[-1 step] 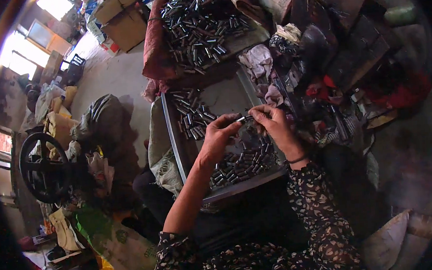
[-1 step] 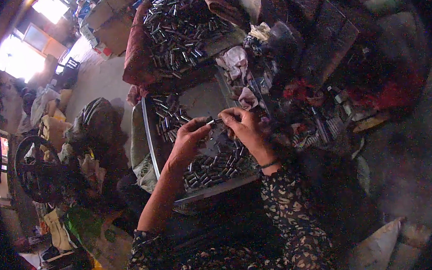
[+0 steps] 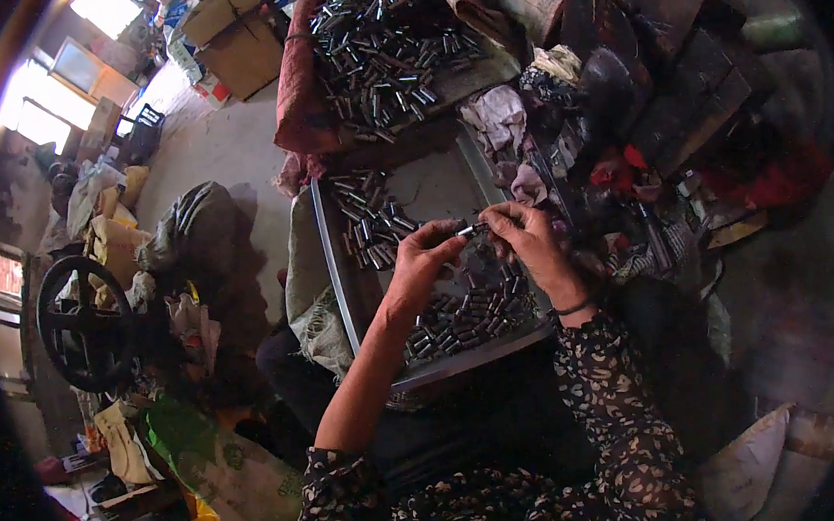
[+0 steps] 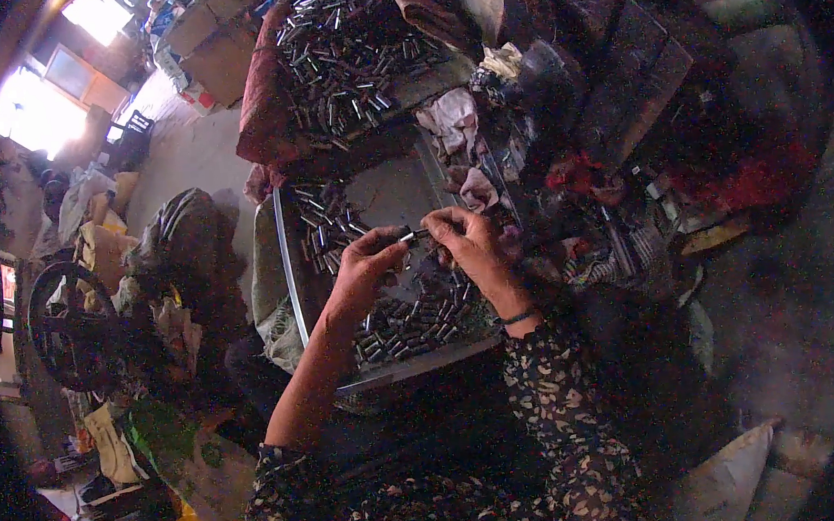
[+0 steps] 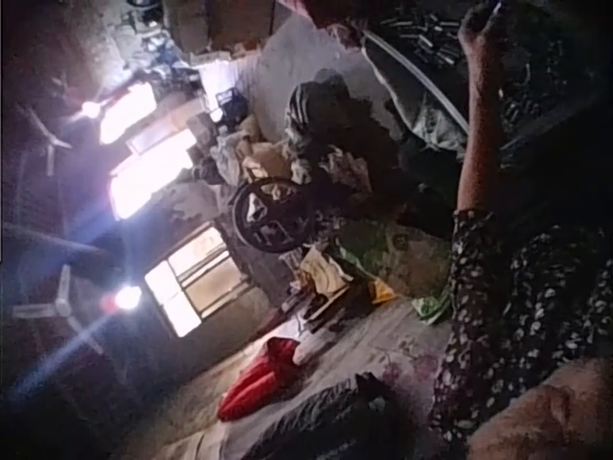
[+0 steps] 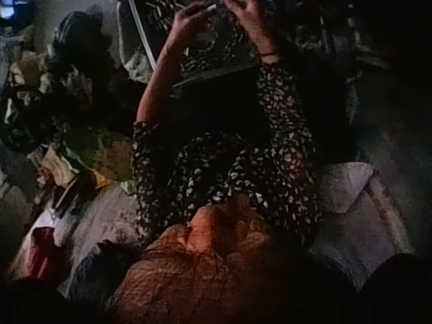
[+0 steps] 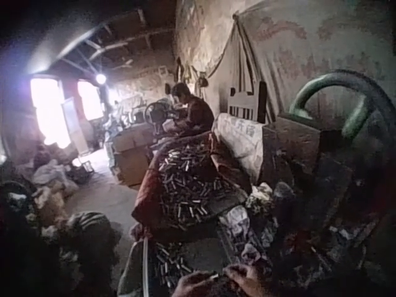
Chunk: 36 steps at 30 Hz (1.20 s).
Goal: The person assembles small metal parts by hand, then places the assembled components into a tray.
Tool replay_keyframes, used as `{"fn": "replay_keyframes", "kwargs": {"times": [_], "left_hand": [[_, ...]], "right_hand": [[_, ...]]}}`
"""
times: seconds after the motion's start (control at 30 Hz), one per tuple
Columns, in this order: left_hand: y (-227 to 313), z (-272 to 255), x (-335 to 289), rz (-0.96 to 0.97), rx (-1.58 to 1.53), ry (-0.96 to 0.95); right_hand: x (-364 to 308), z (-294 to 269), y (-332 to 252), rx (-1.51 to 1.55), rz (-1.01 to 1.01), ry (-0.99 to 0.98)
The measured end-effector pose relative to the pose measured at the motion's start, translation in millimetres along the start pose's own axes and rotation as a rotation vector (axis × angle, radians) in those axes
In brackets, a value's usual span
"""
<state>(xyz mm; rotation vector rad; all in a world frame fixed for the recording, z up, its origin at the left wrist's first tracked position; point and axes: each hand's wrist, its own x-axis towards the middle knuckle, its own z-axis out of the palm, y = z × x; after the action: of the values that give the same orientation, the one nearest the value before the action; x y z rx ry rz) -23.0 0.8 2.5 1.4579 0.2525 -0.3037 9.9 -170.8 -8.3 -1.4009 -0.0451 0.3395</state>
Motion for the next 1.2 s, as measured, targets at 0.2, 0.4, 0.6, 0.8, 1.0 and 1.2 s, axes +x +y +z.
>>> {"fn": "replay_keyframes", "kwargs": {"times": [0.2,0.4,0.6,0.8,1.0,1.2], "left_hand": [[3.1,-1.5,-0.9,0.032,0.107,-0.015],[16.6,-1.1,-4.7,-0.011,0.259,-0.007],[10.7,-8.8,-4.6,-0.169,0.079,0.005],[8.9,-9.0,-11.0,-0.088,0.053,-0.113],[9.7,-6.4,-8.4,-0.042,0.145,-0.198],[27.5,1.9,-15.9,-0.1,0.319,-0.15]], "right_hand": [[-0.1,2.9,-1.4,-0.03,0.002,0.006],[0.3,1.3,-0.5,-0.251,-0.175,0.007],[2.0,8.0,2.5,-0.416,-0.285,-0.007],[0.1,7.4,4.4,-0.274,-0.144,-0.066],[-4.9,5.8,8.0,-0.265,-0.127,-0.108],[-42.8,-4.0,-37.2,-0.66,-0.599,0.111]]}}
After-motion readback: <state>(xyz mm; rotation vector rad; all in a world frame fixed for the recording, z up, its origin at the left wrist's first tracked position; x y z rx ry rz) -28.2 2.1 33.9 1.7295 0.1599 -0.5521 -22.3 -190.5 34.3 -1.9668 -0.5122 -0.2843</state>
